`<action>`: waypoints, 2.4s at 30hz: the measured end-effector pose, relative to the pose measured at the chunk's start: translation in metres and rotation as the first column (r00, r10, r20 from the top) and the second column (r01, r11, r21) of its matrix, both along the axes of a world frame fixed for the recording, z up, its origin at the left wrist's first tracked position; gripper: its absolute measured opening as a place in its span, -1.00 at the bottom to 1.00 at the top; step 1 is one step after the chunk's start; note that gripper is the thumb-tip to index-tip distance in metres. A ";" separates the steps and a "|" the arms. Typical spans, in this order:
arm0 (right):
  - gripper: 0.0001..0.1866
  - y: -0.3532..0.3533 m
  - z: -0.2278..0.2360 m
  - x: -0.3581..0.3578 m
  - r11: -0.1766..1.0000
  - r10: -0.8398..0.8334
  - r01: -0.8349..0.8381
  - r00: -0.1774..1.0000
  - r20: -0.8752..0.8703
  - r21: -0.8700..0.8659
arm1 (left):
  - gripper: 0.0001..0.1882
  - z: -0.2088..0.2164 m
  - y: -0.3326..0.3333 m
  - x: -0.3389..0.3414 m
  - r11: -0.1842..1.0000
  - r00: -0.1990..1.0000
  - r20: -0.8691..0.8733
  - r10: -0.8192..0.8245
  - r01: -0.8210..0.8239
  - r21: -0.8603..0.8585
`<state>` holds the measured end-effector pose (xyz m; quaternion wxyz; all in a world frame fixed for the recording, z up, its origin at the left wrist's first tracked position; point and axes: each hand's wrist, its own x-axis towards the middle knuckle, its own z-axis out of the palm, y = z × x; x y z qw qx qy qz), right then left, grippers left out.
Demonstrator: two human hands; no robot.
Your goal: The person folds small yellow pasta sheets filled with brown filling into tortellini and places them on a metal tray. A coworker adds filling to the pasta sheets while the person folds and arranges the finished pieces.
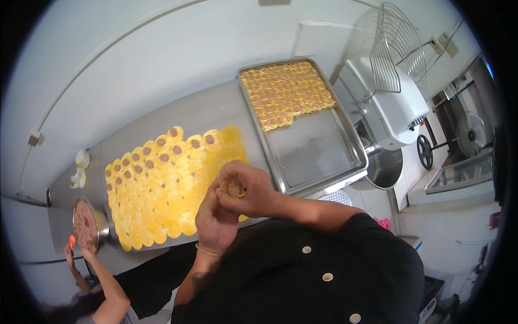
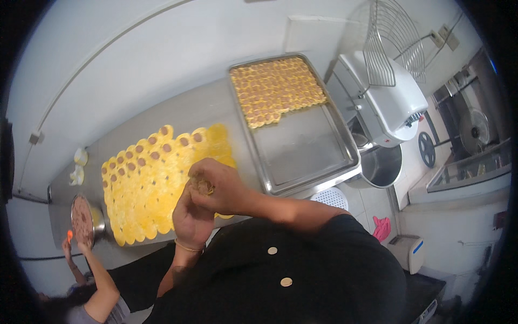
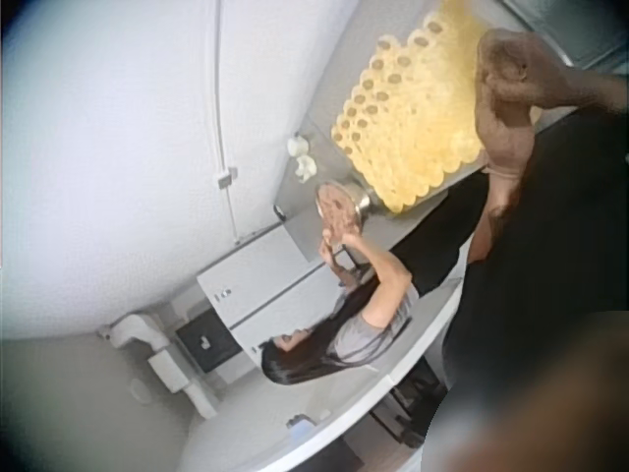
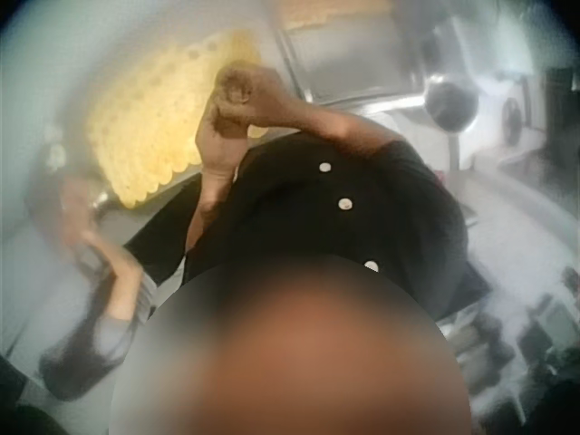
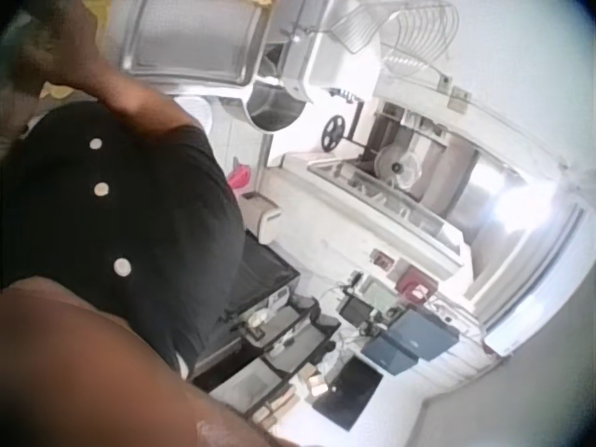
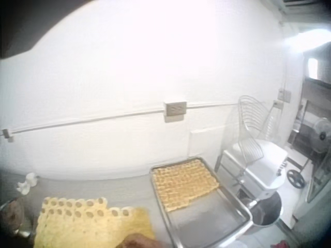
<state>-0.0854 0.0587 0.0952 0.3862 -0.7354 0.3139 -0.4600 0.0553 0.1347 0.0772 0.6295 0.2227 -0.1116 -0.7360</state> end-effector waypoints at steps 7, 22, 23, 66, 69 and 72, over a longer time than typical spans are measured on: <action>-0.64 -0.050 -0.065 -0.093 0.999 -0.039 0.038 0.999 0.014 0.017 | -0.42 -0.019 -0.066 -0.072 0.938 0.973 0.005 -0.229 0.220 0.266; -0.56 -0.173 -0.176 -0.238 0.853 -0.498 0.513 0.739 -0.453 -0.101 | -0.54 -0.135 -0.228 -0.179 0.870 0.739 0.482 -0.470 0.295 0.395; -0.58 -0.185 -0.184 -0.229 0.829 -0.540 0.541 0.704 -0.461 -0.144 | -0.58 -0.144 -0.231 -0.178 0.836 0.698 0.499 -0.514 0.275 0.476; -0.58 -0.345 -0.162 0.113 0.860 -0.020 -0.467 0.371 -0.928 -0.205 | -0.73 -0.119 -0.097 0.113 0.970 0.900 0.430 -0.075 -0.034 0.240; -0.58 -0.346 -0.169 0.069 0.883 -0.142 -0.365 0.390 -0.910 -0.294 | -0.74 -0.122 -0.137 0.101 0.993 0.919 0.389 -0.061 0.018 0.113; -0.58 -0.336 -0.169 0.056 0.841 -0.210 -0.335 0.521 -0.827 -0.424 | -0.71 -0.125 -0.175 0.068 0.981 0.948 0.317 0.031 -0.090 0.174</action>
